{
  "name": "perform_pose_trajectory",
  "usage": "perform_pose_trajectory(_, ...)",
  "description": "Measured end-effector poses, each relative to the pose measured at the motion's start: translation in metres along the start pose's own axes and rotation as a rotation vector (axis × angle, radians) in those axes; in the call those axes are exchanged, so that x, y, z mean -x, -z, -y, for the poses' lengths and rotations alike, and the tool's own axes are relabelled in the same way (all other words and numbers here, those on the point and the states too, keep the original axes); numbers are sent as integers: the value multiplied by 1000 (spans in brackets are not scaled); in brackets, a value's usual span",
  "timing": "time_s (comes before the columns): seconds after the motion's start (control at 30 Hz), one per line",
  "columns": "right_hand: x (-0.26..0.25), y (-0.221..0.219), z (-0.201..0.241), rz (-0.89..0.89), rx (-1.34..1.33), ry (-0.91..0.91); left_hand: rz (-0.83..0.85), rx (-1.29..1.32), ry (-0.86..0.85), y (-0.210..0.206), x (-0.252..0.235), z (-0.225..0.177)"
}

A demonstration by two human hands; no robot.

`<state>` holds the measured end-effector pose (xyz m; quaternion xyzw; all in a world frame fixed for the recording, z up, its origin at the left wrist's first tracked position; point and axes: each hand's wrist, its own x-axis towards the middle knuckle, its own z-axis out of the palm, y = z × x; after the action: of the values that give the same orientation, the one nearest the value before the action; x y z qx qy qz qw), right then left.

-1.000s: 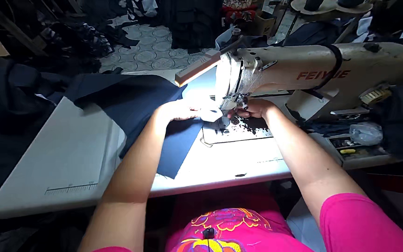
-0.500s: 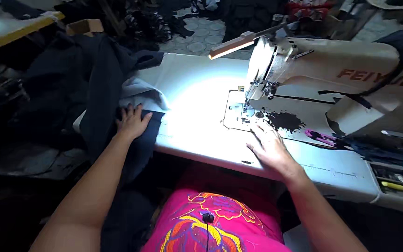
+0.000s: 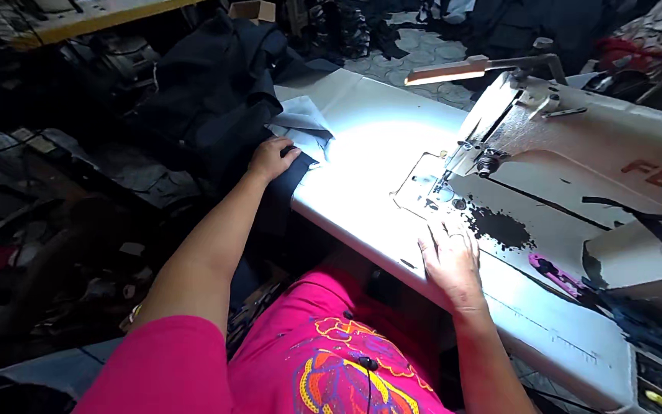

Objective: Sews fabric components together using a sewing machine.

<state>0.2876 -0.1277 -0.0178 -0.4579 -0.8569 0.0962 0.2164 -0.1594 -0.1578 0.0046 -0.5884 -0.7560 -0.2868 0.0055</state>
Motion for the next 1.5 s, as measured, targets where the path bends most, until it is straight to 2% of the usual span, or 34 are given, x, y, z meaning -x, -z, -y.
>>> perform_pose_trajectory(0.1, 3, 1, -1, -45, -16, 33, 30, -42, -13, -12, 10, -21)
perform_pose_trajectory(0.2, 9, 2, 8, -147, -79, 92, 57, -15, -43, -34, 44, -84)
perform_pose_trajectory(0.3, 15, -7, 33, -277, -125, 169, 108, 87, -228, -57, 89, -159)
perform_pose_trajectory(0.37, 19, -17, 58, -247, -88, 177, 91, 256, -409, -65, 103, -184)
perform_pose_trajectory(0.43, 21, -26, 75, -149, 8, 117, 34, 313, -542, -64, 88, -179)
perform_pose_trajectory(0.5, 17, -29, 80, -83, 106, 70, 35, 116, -528, -53, 60, -146)
perform_pose_trajectory(0.6, 6, -19, 83, 74, 145, -3, 340, -155, -122, -18, 38, -86)
perform_pose_trajectory(0.67, -6, -12, 84, 205, 109, -60, 397, -226, 100, 11, 48, -67)
perform_pose_trajectory(0.73, -16, -12, 79, 266, 76, -38, 403, -296, 208, 36, 68, -71)
perform_pose_trajectory(0.77, -21, -13, 74, 266, 69, 1, 364, -297, 180, 42, 79, -75)
perform_pose_trajectory(0.8, -26, -10, 70, 289, 59, 34, 284, -266, 79, 41, 88, -78)
perform_pose_trajectory(0.87, -34, -5, 63, 327, 55, 81, 173, -138, -223, 27, 96, -82)
perform_pose_trajectory(0.93, -35, -1, 65, 302, 81, 27, 220, -37, -419, 4, 96, -88)
perform_pose_trajectory(0.97, -31, 1, 71, 242, 101, -15, 265, -20, -449, -7, 96, -89)
perform_pose_trajectory(1.0, -24, 0, 79, 157, 124, -29, 292, -15, -455, -17, 95, -90)
perform_pose_trajectory(1.07, -9, -16, 93, -79, 130, 102, 292, -7, -449, -28, 94, -90)
perform_pose_trajectory(1.13, 7, -34, 103, -68, 75, 193, 292, -9, -454, -30, 94, -93)
perform_pose_trajectory(1.17, 13, -38, 104, -35, 60, 183, 295, -5, -460, -29, 96, -94)
perform_pose_trajectory(1.27, 20, -16, 94, 47, 127, -7, 288, 40, -485, -28, 96, -92)
perform_pose_trajectory(1.37, 23, -3, 72, -46, 183, -97, 116, 200, -475, -33, 97, -82)
perform_pose_trajectory(1.5, 16, -2, 67, -178, 142, -187, -128, 257, -348, -33, 101, -78)
